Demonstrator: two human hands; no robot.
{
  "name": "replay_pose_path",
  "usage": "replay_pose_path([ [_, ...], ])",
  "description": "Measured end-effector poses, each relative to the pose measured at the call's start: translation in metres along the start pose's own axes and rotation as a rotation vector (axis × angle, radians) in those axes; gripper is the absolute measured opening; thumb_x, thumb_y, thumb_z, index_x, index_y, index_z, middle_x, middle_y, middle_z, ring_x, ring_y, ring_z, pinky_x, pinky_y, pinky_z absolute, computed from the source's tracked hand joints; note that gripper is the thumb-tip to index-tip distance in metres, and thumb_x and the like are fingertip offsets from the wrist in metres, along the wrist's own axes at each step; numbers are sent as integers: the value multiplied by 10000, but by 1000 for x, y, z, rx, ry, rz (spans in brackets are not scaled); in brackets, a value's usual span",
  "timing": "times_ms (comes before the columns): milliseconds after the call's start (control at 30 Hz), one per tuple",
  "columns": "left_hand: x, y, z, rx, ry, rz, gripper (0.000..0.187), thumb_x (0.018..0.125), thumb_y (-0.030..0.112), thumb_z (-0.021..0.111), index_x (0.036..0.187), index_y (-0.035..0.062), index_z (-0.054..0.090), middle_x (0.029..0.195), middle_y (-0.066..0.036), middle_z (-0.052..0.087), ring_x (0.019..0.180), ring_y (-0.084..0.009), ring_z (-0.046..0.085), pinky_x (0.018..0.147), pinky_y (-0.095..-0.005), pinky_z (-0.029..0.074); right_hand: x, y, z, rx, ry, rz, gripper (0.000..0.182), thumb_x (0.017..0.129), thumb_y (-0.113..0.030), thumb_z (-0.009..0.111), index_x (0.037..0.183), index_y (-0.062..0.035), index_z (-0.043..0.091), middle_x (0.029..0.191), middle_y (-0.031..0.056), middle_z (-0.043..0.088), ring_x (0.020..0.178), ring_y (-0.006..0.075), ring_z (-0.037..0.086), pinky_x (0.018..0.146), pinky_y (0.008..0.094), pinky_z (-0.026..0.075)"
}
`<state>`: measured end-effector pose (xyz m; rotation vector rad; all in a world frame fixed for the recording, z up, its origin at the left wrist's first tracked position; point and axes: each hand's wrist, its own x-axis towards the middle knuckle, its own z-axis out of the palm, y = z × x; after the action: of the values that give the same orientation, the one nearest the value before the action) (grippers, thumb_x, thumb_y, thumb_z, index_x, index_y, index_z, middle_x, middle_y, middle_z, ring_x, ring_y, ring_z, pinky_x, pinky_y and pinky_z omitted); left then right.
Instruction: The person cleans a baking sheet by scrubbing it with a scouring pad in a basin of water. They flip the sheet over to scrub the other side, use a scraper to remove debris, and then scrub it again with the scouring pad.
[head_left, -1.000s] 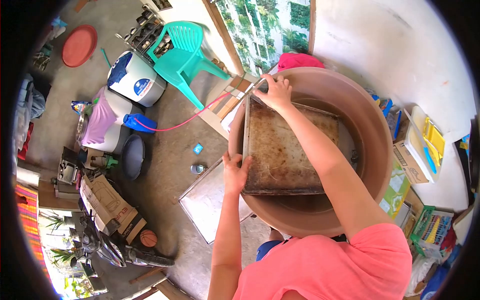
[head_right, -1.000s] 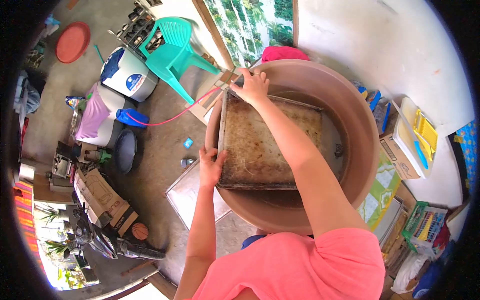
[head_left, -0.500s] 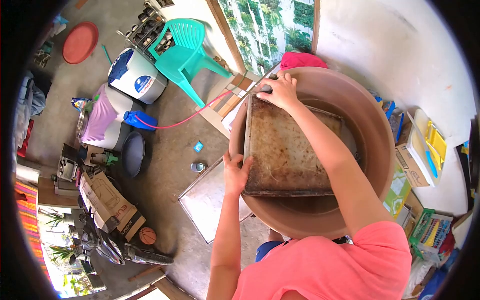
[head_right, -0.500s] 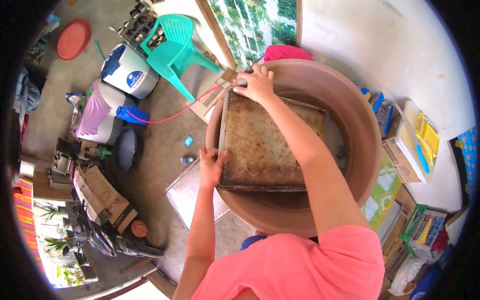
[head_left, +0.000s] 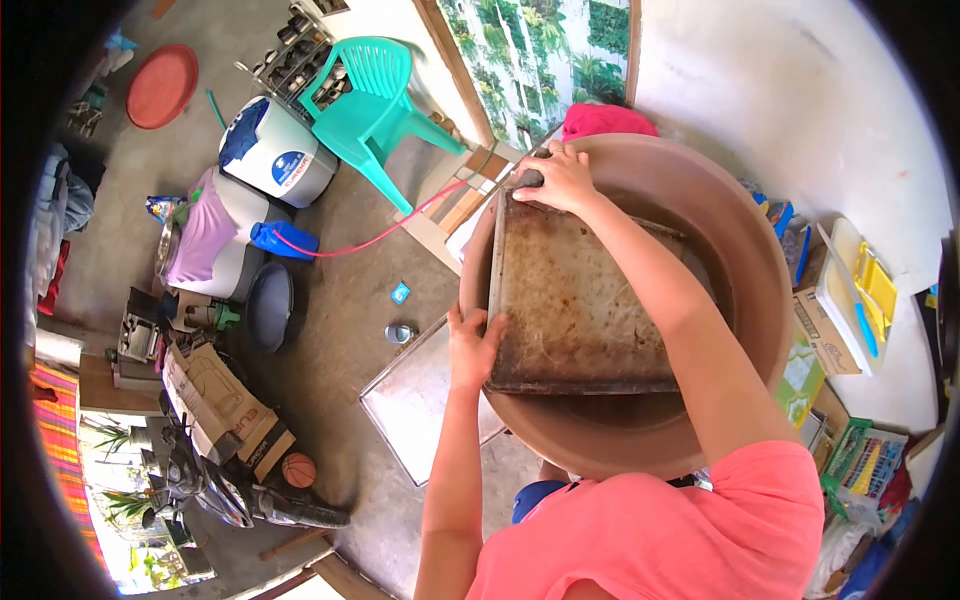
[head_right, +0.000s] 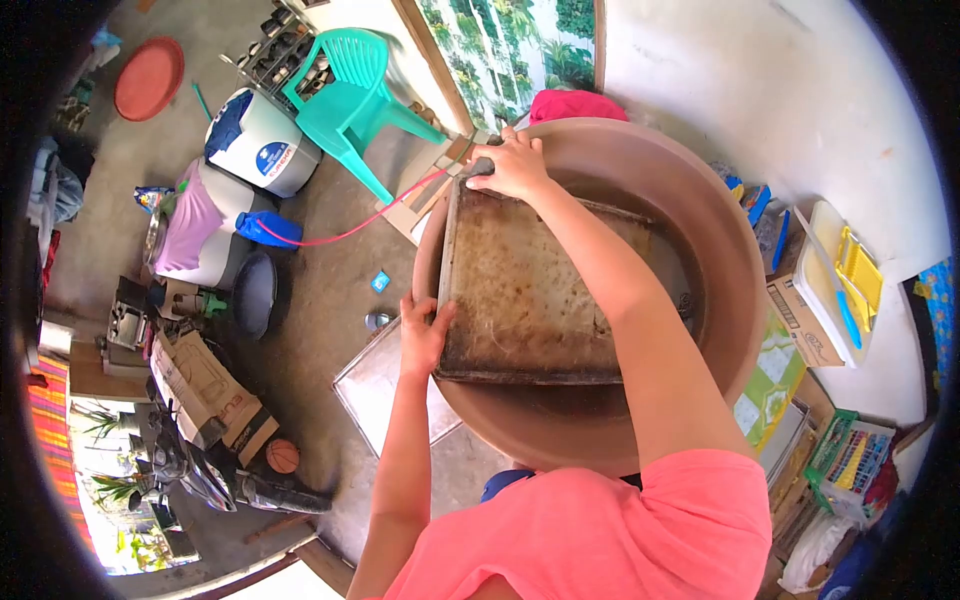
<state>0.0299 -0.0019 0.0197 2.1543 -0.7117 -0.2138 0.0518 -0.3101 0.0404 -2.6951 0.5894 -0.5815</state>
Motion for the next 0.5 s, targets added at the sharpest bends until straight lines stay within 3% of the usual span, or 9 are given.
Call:
replay_pose_path([
  [67, -1, 2, 0, -38, -5, -30, 293, 803, 275, 717, 864, 3, 627, 1309, -300, 396, 1125, -443, 494, 925, -430, 420, -3, -7, -4, 28, -81, -8, 417, 653, -574, 736, 996, -350, 656, 1243, 174, 483, 1185, 335, 405, 905, 426, 292],
  [200, 1, 1, 1, -13, 0, 1, 291, 801, 271, 720, 863, 3, 627, 1292, -298, 406, 1105, -436, 504, 914, -429, 425, -10, -3, 0, -11, -2, -54, 397, 640, -563, 749, 973, -364, 659, 1242, 156, 494, 1162, 321, 430, 877, 432, 305],
  [267, -1, 4, 1, -43, -12, -26, 290, 798, 268, 722, 863, 2, 626, 1282, -297, 412, 1102, -437, 506, 908, -429, 427, -2, 4, -6, 42, -56, 36, 421, 634, -563, 751, 994, -364, 661, 1259, 161, 490, 1189, 317, 422, 902, 429, 303],
  [400, 0, 2, 1, -37, 9, 3, 288, 794, 259, 727, 863, -2, 626, 1267, -293, 420, 1091, -441, 508, 899, -430, 430, -18, -10, -6, 9, -47, -119, 412, 624, -523, 775, 983, -350, 670, 1244, 156, 505, 1177, 306, 429, 906, 415, 302],
  [500, 0, 5, -1, -29, -3, 4, 286, 793, 256, 728, 860, -3, 628, 1260, -296, 423, 1085, -445, 508, 901, -430, 428, -14, -4, -11, 35, -28, -11, 403, 620, -523, 778, 967, -342, 680, 1229, 160, 508, 1178, 308, 423, 899, 421, 304],
])
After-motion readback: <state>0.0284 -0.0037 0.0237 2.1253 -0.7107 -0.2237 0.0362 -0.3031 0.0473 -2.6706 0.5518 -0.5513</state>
